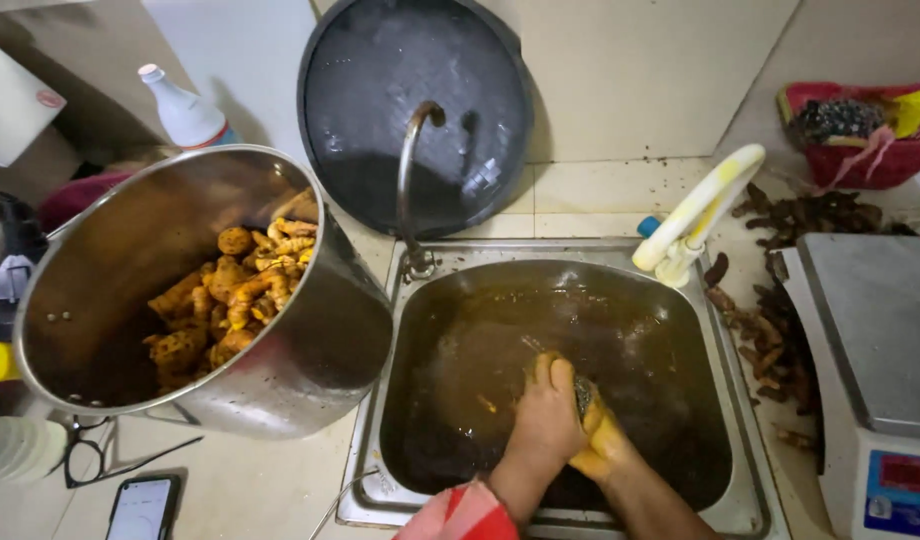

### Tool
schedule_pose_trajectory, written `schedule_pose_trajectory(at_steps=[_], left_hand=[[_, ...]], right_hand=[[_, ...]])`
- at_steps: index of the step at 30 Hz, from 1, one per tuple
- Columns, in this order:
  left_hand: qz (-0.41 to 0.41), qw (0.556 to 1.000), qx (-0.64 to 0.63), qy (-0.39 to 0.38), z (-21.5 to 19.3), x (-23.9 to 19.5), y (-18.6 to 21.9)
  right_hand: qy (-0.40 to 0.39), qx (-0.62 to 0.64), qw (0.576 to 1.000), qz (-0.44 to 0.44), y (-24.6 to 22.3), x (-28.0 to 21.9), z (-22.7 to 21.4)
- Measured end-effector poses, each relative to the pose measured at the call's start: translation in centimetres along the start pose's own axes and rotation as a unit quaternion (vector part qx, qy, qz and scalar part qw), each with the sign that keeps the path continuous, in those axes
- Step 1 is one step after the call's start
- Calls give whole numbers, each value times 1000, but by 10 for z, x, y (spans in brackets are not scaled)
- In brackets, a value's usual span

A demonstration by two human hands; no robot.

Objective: Cleaning and scraping turmeric roots in a sink and placing them into a large pot.

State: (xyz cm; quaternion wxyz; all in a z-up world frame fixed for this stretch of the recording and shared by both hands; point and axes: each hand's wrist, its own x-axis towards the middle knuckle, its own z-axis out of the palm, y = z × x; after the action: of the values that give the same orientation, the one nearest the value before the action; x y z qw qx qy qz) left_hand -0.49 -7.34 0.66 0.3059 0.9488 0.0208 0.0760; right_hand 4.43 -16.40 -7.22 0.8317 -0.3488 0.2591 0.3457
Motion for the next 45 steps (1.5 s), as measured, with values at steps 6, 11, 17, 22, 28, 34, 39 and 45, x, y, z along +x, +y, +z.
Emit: schedule_pose_trajectory(at_steps=[6,11,17,22,28,34,39,45], left_hand=[[-58,997,26,-49,4,37,0],[-169,979,-88,-68,-34,61,-17],[-56,994,-30,-86,-10,18,-5],[-70,989,39,-125,-30,34,9],[-247,963,-29,-109,-31,85,-68],[-198,954,217,-56,31,31,-181],[-366,915,-122,-123,-22,32,-137],[73,958,-245,132,-32,19,-32]], right_hand=[[120,-114,985,-58,9,-5,0],[175,-131,973,-74,7,-42,24],[31,-42,996,-73,10,-5,-14],[101,-107,984,-101,16,6,-17],[126,-86,980,-129,0,-33,20],[-50,60,996,-44,-14,-23,-2],[-19,145,989,-4,-17,-5,-8],[-7,83,990,-113,-7,33,-39]])
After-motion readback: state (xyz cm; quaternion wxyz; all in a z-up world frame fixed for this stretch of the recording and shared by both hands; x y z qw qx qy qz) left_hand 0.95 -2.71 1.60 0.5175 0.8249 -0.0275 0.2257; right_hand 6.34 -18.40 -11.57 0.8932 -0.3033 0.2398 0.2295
